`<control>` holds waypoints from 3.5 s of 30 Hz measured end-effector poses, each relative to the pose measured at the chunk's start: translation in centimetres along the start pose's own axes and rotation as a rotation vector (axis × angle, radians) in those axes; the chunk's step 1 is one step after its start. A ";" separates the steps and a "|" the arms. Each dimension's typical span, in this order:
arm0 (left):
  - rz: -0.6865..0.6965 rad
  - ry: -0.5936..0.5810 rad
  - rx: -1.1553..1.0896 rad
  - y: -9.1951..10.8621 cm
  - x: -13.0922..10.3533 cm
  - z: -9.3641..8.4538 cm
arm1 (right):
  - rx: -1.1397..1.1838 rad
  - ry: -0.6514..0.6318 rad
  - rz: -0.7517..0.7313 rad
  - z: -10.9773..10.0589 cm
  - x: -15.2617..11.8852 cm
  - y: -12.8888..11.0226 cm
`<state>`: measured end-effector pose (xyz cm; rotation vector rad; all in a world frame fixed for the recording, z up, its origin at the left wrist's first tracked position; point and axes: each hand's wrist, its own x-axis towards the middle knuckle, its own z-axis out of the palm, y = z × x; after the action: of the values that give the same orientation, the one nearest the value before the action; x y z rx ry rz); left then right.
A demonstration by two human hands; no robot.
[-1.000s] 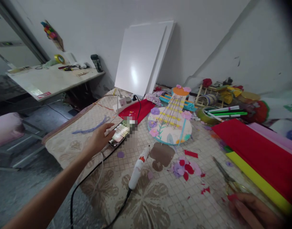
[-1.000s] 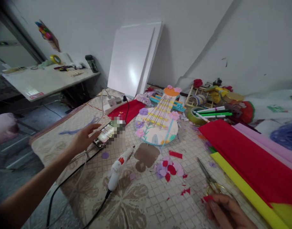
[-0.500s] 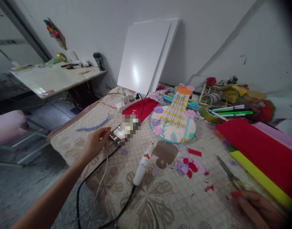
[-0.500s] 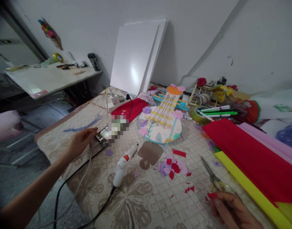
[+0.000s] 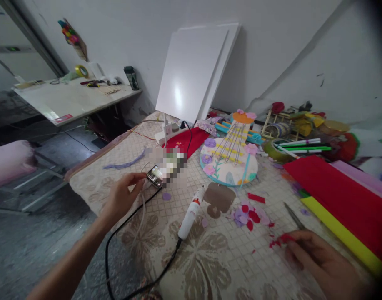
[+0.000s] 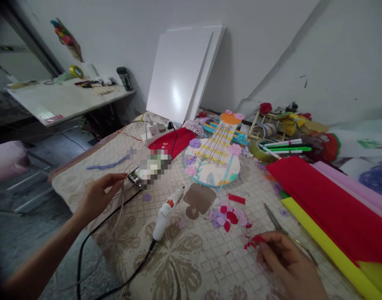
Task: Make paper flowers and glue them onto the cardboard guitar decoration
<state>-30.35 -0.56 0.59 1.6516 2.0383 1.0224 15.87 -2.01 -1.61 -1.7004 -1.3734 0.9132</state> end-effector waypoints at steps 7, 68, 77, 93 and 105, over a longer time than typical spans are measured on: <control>-0.012 0.005 0.049 1.0 -1.7 -0.2 | -0.122 -0.126 -0.065 1.0 0.1 -1.6; -0.050 -0.928 -0.814 22.9 -8.1 20.5 | 0.394 -0.178 -0.082 -2.5 -1.4 -0.9; -0.072 -0.957 -0.822 22.6 -8.0 20.7 | 0.380 -0.178 -0.103 -2.4 -1.5 -0.8; 0.380 -0.731 -0.617 22.1 -8.5 21.0 | 0.464 -0.162 -0.035 -2.4 -1.8 -0.8; 0.179 -0.843 -0.789 22.6 -8.3 20.6 | 0.520 -0.201 -0.024 -2.6 -1.7 -0.2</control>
<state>1.34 -0.08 0.68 1.4461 0.8073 0.8061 17.81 -4.01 -0.12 -1.2198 -1.1443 1.3215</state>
